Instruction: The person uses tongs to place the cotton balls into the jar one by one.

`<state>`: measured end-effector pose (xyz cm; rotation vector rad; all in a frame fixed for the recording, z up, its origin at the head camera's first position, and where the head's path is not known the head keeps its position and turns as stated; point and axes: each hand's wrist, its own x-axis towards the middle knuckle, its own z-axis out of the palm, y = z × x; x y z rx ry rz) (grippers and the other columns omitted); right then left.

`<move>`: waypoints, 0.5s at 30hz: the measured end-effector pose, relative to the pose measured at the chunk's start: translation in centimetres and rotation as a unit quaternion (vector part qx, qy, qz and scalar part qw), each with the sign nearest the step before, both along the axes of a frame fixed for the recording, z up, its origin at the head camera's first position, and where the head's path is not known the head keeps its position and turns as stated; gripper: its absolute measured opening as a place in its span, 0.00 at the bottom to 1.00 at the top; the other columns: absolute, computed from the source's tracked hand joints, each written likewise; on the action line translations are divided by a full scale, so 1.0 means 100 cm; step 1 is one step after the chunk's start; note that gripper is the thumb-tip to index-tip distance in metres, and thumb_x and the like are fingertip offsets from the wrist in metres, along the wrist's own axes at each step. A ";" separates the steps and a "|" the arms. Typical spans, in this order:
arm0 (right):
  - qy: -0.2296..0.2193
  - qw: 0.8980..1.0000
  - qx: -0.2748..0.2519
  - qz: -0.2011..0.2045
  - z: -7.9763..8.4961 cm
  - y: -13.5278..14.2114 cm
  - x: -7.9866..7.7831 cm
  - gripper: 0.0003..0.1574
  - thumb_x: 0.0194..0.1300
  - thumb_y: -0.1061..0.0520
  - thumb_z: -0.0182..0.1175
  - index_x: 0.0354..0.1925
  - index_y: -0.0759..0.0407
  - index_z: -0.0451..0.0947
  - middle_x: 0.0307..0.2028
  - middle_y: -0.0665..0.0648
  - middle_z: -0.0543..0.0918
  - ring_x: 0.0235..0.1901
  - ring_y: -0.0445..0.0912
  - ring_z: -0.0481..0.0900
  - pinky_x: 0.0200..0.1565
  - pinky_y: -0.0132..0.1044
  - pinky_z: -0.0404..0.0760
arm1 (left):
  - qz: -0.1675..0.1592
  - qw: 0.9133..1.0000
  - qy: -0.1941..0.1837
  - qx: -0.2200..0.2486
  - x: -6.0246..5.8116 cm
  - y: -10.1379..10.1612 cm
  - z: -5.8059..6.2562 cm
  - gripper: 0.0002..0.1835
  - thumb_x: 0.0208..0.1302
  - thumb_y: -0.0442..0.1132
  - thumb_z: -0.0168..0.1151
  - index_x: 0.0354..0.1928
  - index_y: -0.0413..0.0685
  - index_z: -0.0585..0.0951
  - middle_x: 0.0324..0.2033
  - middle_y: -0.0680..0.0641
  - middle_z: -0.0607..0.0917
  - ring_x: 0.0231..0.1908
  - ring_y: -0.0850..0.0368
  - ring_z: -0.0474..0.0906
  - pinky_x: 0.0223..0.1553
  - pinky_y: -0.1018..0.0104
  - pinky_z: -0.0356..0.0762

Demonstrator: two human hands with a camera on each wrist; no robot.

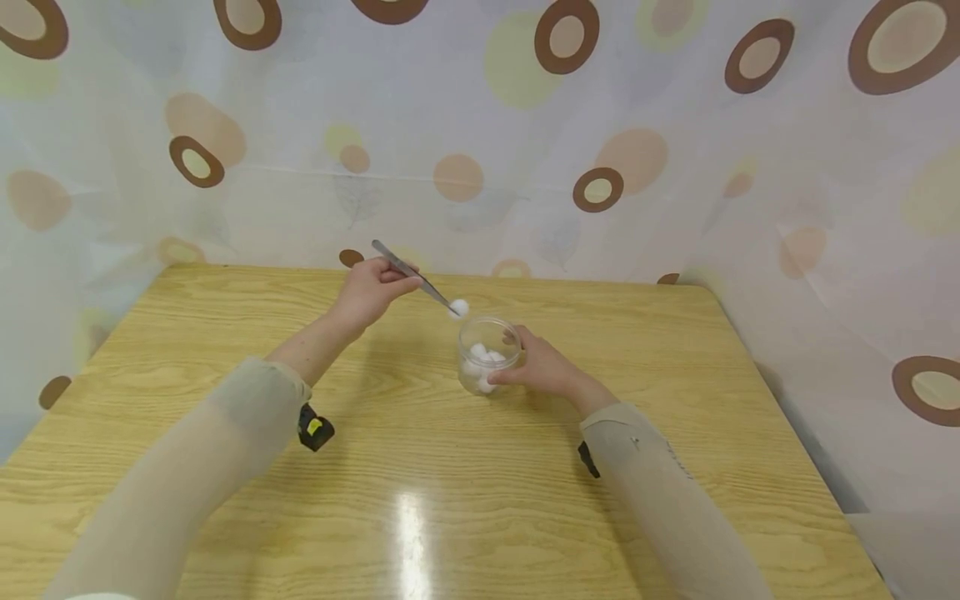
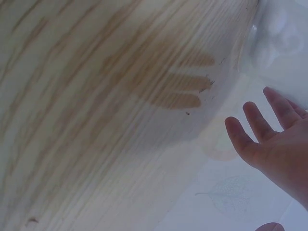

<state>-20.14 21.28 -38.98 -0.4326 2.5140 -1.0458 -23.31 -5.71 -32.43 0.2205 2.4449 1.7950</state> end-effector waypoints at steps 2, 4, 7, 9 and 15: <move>0.002 1.000 0.000 0.001 -0.002 -0.001 -0.001 0.58 0.56 0.43 0.66 0.71 0.62 0.46 0.68 0.66 0.59 0.64 0.61 0.62 0.62 0.58 0.64 | 0.001 1.000 -0.002 0.003 -0.001 0.001 0.000 0.17 0.64 0.40 0.60 0.53 0.41 0.78 0.48 0.40 0.83 0.53 0.49 0.78 0.60 0.56 0.71; 0.005 1.000 0.002 0.001 -0.003 -0.003 -0.003 0.58 0.56 0.42 0.66 0.71 0.62 0.46 0.68 0.65 0.60 0.60 0.59 0.68 0.62 0.56 0.65 | 0.001 1.000 -0.004 0.004 -0.001 0.001 0.000 0.17 0.64 0.39 0.60 0.53 0.41 0.78 0.49 0.40 0.83 0.53 0.49 0.78 0.60 0.56 0.71; 0.007 1.000 0.002 0.002 -0.004 -0.006 -0.004 0.58 0.56 0.42 0.66 0.71 0.63 0.46 0.68 0.65 0.60 0.56 0.58 0.73 0.61 0.55 0.67 | -0.001 1.000 -0.007 0.004 -0.002 0.002 0.000 0.17 0.64 0.40 0.60 0.53 0.42 0.78 0.49 0.41 0.83 0.53 0.49 0.78 0.59 0.56 0.71; 0.006 1.000 0.001 0.001 -0.003 -0.009 -0.005 0.58 0.56 0.43 0.67 0.71 0.63 0.46 0.68 0.65 0.60 0.58 0.59 0.71 0.62 0.55 0.66 | -0.003 1.000 -0.006 0.004 -0.002 0.003 0.000 0.17 0.64 0.39 0.60 0.53 0.42 0.78 0.49 0.41 0.83 0.53 0.49 0.78 0.59 0.57 0.71; 0.004 1.000 -0.004 0.004 -0.003 -0.019 -0.006 0.58 0.55 0.44 0.67 0.71 0.63 0.47 0.68 0.66 0.60 0.65 0.62 0.62 0.64 0.57 0.62 | -0.008 1.000 -0.003 0.000 0.000 0.004 0.000 0.16 0.64 0.39 0.60 0.52 0.41 0.78 0.47 0.40 0.84 0.51 0.49 0.78 0.58 0.56 0.72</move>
